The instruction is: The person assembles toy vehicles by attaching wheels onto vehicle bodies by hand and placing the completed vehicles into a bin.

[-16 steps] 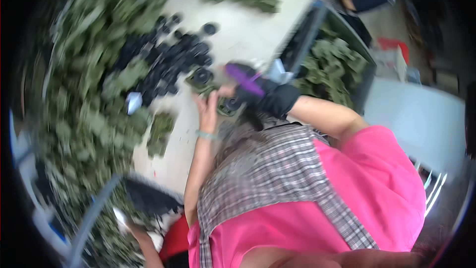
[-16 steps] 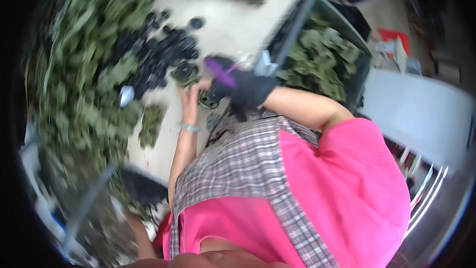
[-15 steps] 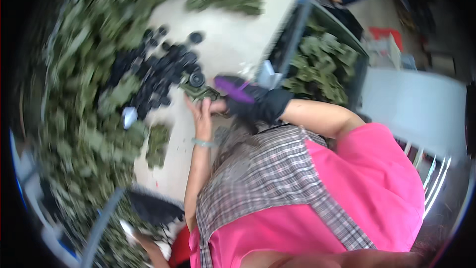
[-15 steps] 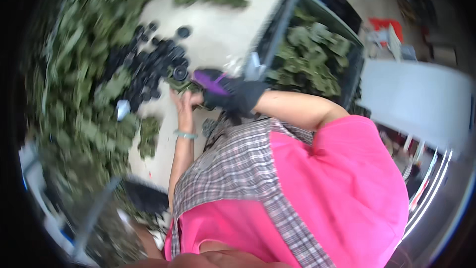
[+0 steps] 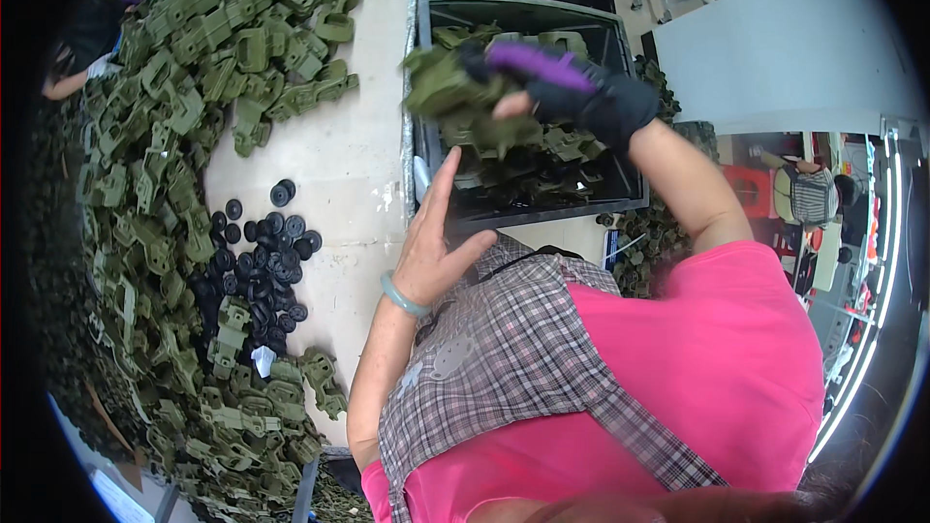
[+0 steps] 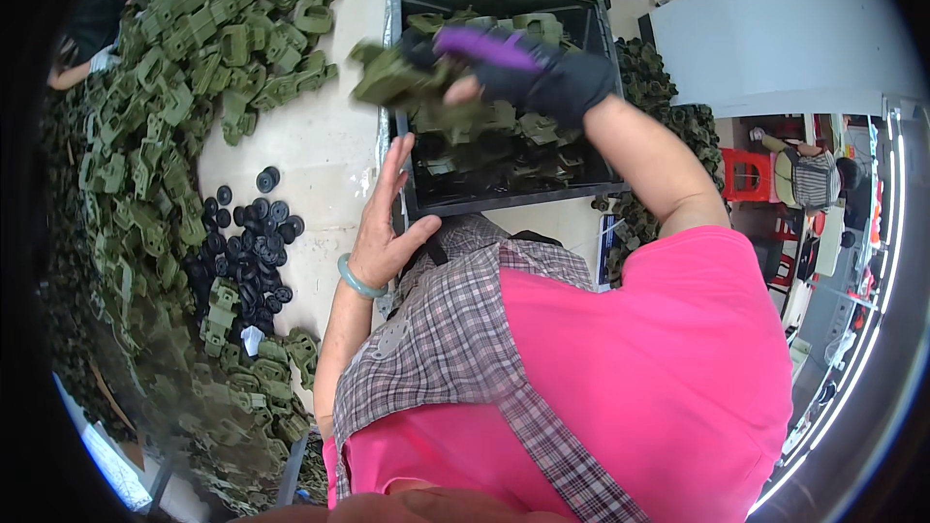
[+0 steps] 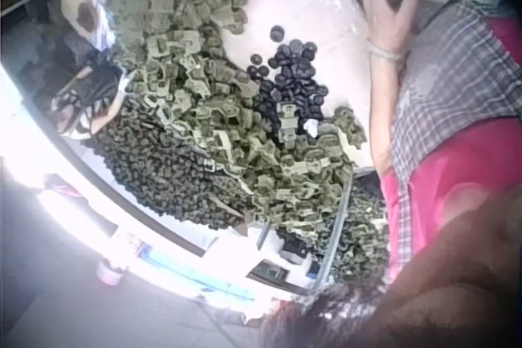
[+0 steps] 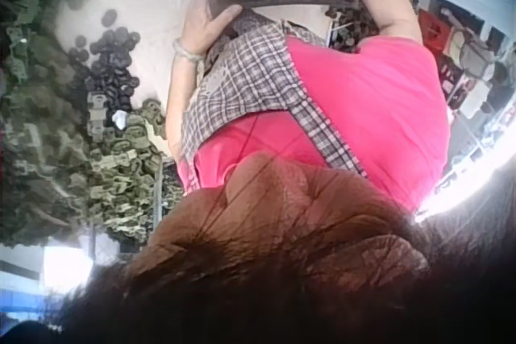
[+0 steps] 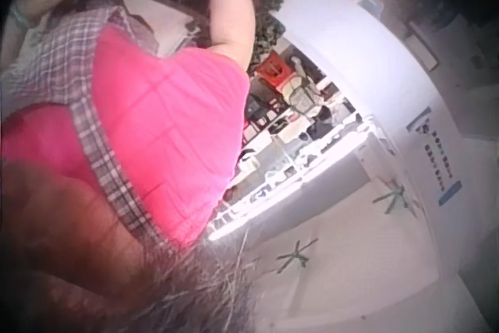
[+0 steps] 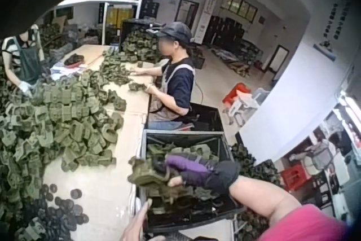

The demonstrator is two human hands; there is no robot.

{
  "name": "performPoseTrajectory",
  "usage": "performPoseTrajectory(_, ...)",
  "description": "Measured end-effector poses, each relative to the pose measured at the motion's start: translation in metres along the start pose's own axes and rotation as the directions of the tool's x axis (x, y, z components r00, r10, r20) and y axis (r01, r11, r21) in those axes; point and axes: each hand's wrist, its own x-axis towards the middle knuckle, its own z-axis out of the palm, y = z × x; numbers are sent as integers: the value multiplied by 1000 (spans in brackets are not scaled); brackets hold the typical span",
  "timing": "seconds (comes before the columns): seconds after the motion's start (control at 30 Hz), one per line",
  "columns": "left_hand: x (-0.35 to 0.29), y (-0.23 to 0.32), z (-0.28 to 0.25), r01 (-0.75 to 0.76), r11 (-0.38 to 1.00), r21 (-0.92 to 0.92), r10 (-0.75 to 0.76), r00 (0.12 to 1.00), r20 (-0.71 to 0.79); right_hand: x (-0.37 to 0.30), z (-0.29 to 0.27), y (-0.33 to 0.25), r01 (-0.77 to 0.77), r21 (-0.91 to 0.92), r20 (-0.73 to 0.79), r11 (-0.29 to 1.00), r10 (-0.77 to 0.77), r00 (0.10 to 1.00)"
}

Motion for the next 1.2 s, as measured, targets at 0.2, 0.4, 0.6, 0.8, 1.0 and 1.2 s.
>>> performPoseTrajectory(0.2, 3, -16, 16, 107, 994, -32, -106, 994, 38, -17, -131, 89, -55, -386, -224, 921, -36, 974)
performPoseTrajectory(0.4, -26, -44, 23, 301, 952, -46, -303, 953, -27, 22, -161, 144, 29, -905, -83, 425, -243, 967)
performPoseTrajectory(0.6, -52, -65, 26, 366, 926, -95, -374, 924, -84, 67, -118, 141, 105, -892, -63, 439, -352, 934)
performPoseTrajectory(0.8, -54, -64, 30, 400, 915, -58, -404, 912, -77, 117, -84, 128, 255, -755, 8, 605, -380, 925)
performPoseTrajectory(1.0, -65, -68, 28, 430, 899, -88, -438, 892, -115, 132, -81, 115, 155, -714, 176, 683, -40, 984)
performPoseTrajectory(1.2, -80, -81, 27, 460, 869, -182, -487, 862, -143, 144, -92, 128, 154, -542, 248, 826, -18, 969)
